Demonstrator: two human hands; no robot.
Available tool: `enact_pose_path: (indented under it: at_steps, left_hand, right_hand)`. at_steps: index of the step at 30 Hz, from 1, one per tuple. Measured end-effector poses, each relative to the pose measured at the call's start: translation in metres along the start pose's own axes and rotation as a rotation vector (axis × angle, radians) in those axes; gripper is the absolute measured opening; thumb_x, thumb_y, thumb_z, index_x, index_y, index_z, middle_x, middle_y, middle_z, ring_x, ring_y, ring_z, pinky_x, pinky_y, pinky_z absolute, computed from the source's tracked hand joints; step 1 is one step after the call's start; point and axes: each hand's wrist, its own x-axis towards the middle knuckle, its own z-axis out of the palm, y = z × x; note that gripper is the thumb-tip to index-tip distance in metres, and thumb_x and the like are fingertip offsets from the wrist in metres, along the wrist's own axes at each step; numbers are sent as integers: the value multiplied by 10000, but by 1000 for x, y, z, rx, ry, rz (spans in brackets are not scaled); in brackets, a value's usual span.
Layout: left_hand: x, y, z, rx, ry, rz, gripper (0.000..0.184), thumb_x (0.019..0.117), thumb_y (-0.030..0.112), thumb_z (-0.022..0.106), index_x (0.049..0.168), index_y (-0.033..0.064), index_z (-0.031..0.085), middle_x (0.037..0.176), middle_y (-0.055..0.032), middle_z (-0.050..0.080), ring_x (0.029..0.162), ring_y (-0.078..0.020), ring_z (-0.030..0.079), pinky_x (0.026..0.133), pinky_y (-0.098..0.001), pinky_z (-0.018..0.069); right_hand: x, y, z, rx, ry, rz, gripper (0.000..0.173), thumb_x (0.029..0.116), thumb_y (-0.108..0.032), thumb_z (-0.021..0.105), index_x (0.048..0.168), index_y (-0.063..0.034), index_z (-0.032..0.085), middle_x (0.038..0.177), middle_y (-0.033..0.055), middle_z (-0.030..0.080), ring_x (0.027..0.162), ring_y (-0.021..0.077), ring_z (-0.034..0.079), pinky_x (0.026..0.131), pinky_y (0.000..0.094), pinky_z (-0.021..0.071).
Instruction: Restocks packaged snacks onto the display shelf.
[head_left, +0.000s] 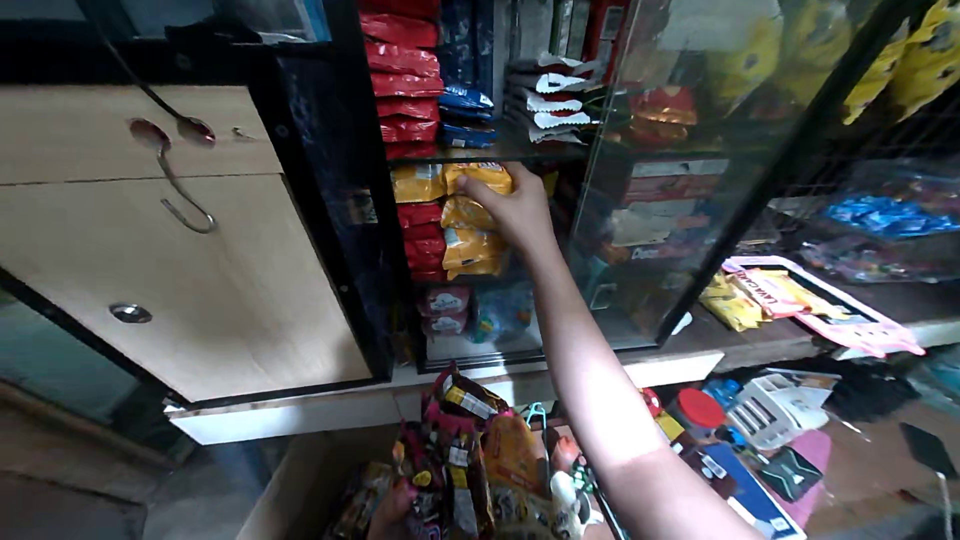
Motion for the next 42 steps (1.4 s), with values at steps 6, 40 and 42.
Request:
enact_pose_path:
  at_steps: [6, 40, 42]
  left_hand:
    - [-7, 3, 15, 152, 200, -81, 203, 905, 397, 696, 1048, 289, 789, 995, 125, 777, 931, 65, 700, 838, -134, 563]
    - [-18, -2, 23, 125, 127, -97, 216, 943, 347, 670, 1121, 276, 770, 1045, 124, 769, 979, 51, 694, 886, -153, 552]
    - [-15, -2, 30, 171, 186, -72, 208, 910, 385, 701, 1080, 290, 775, 1022, 123, 770, 955, 48, 698, 864, -154, 562]
  right_hand:
    - [9, -10, 6, -3, 60, 66, 550, 809, -338, 869, 1236, -46, 683, 1212, 175, 676, 1147, 276, 630, 982, 487, 498]
    - [-13, 35, 9, 26, -117, -167, 1058, 694, -69, 920, 1562, -36, 317, 1537, 252, 424, 1351, 337, 518, 1078, 473, 475]
    - [-13, 36, 9, 5, -103, -191, 1076, 683, -89, 931, 1562, -13, 316, 1546, 268, 409, 1377, 352, 494, 1101, 476, 458]
